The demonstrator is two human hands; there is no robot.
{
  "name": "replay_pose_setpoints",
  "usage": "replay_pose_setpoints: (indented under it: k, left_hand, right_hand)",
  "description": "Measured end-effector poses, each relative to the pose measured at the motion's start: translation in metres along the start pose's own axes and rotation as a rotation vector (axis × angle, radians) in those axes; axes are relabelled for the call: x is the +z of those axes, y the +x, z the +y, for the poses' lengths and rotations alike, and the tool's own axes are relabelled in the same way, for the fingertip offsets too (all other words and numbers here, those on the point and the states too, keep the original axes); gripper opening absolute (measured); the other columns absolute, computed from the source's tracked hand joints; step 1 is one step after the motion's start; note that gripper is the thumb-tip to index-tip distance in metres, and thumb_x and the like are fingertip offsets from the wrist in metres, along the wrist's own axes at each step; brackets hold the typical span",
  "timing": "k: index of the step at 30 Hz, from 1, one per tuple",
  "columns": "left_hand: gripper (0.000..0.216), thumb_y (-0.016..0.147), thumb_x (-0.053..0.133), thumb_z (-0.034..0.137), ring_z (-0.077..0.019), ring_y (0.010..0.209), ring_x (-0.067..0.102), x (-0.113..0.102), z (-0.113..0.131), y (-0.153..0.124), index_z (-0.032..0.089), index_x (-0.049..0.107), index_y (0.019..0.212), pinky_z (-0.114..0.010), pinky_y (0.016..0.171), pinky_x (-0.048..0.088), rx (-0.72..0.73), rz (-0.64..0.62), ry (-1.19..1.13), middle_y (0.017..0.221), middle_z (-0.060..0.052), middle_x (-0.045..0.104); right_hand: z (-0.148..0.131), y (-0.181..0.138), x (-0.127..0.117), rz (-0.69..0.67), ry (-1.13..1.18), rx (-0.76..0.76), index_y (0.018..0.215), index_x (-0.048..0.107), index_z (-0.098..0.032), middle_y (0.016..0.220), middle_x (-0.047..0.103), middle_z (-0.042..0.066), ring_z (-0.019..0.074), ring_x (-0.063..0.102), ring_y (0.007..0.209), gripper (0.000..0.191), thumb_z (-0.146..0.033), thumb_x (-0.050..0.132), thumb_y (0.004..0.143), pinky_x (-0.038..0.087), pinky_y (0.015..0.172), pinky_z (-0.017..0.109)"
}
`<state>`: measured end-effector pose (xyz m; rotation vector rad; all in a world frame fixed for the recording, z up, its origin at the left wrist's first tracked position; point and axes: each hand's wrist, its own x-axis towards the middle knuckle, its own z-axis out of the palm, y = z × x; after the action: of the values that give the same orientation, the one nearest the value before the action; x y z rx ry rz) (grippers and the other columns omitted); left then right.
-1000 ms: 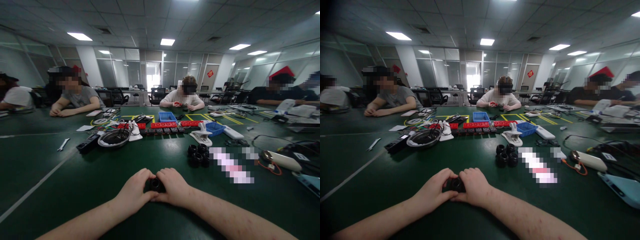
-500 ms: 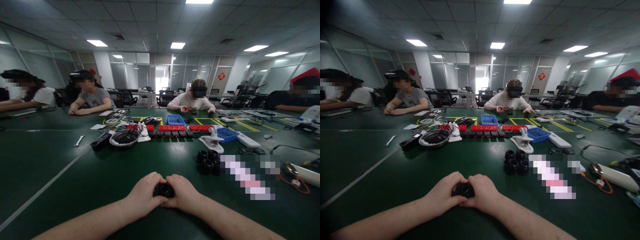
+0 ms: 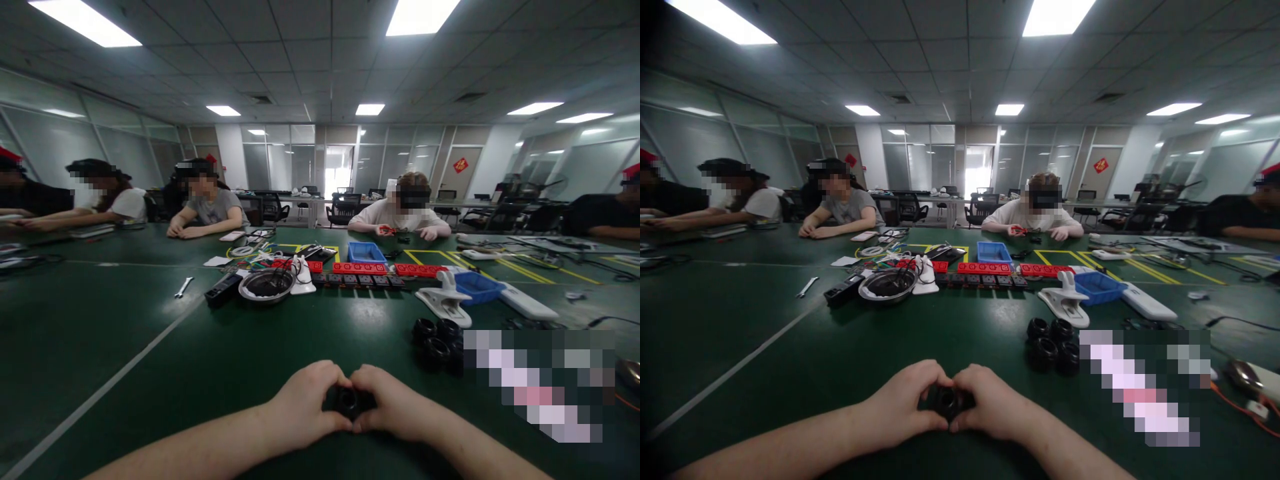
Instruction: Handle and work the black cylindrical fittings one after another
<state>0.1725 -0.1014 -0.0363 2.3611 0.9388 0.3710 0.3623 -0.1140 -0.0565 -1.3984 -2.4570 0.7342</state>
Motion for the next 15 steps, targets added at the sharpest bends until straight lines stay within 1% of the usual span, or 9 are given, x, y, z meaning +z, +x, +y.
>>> replay_pose_setpoints:
  k: [2,4,7,9,11,13,15]
  left_hand:
    - [0.034,0.061,0.075,0.030,-0.0161,0.074,0.050,0.003,-0.001,0.001,0.019,0.058,0.088,-0.023,0.064,0.037,-0.028,0.029,0.003,0.082,0.002,0.053]
    - [0.032,0.061,0.075,0.029,-0.0158,0.072,0.049,0.005,-0.002,0.002,0.018,0.058,0.087,-0.023,0.063,0.037,-0.064,0.066,0.005,0.081,0.002,0.053]
    - [0.028,0.064,0.071,0.026,-0.0156,0.071,0.048,0.008,-0.003,0.005,0.018,0.056,0.087,-0.024,0.064,0.037,-0.102,0.111,-0.002,0.081,0.001,0.053]
    - [0.028,0.065,0.071,0.025,-0.0156,0.070,0.048,0.008,-0.003,0.005,0.018,0.056,0.088,-0.024,0.064,0.038,-0.102,0.123,-0.017,0.081,0.001,0.053]
    - [0.027,0.066,0.070,0.024,-0.0155,0.070,0.048,0.006,-0.004,0.005,0.018,0.057,0.089,-0.024,0.064,0.038,-0.085,0.112,-0.031,0.081,0.001,0.053]
    - [0.028,0.067,0.069,0.023,-0.0152,0.070,0.048,0.003,-0.005,0.005,0.019,0.058,0.092,-0.024,0.065,0.038,-0.062,0.083,-0.040,0.082,0.001,0.053]
    - [0.031,0.068,0.068,0.022,-0.0149,0.071,0.049,-0.001,-0.006,0.004,0.021,0.058,0.098,-0.024,0.066,0.039,-0.025,0.039,-0.051,0.083,0.002,0.053]
  right_hand:
    - [-0.003,0.003,0.005,0.038,-0.076,0.075,0.077,0.061,-0.016,0.074,0.056,0.000,0.0164,0.050,0.067,0.038,-0.040,0.078,0.053,0.034,0.056,0.023]
    - [-0.008,0.005,0.011,0.098,-0.175,0.120,0.077,0.061,-0.015,0.073,0.059,0.002,0.0189,0.052,0.068,0.045,-0.050,0.075,0.052,0.034,0.058,0.026]
    - [-0.015,0.008,0.017,0.191,-0.302,0.153,0.076,0.060,-0.015,0.073,0.061,0.006,0.0231,0.054,0.072,0.046,-0.057,0.067,0.060,0.036,0.066,0.032]
    - [-0.017,0.008,0.017,0.207,-0.329,0.145,0.079,0.060,-0.014,0.076,0.062,0.007,0.0251,0.054,0.075,0.048,-0.059,0.065,0.061,0.036,0.070,0.036]
    - [-0.016,0.005,0.014,0.187,-0.273,0.099,0.086,0.060,-0.015,0.082,0.061,0.008,0.0259,0.054,0.079,0.052,-0.056,0.069,0.057,0.037,0.072,0.037]
    - [-0.012,0.002,0.008,0.153,-0.153,0.042,0.094,0.058,-0.016,0.089,0.060,0.006,0.0244,0.052,0.083,0.052,-0.046,0.074,0.055,0.038,0.074,0.035]
    - [-0.007,0.000,0.001,0.093,-0.023,0.014,0.094,0.058,-0.017,0.090,0.058,0.004,0.0211,0.052,0.083,0.042,-0.032,0.075,0.059,0.039,0.072,0.030]
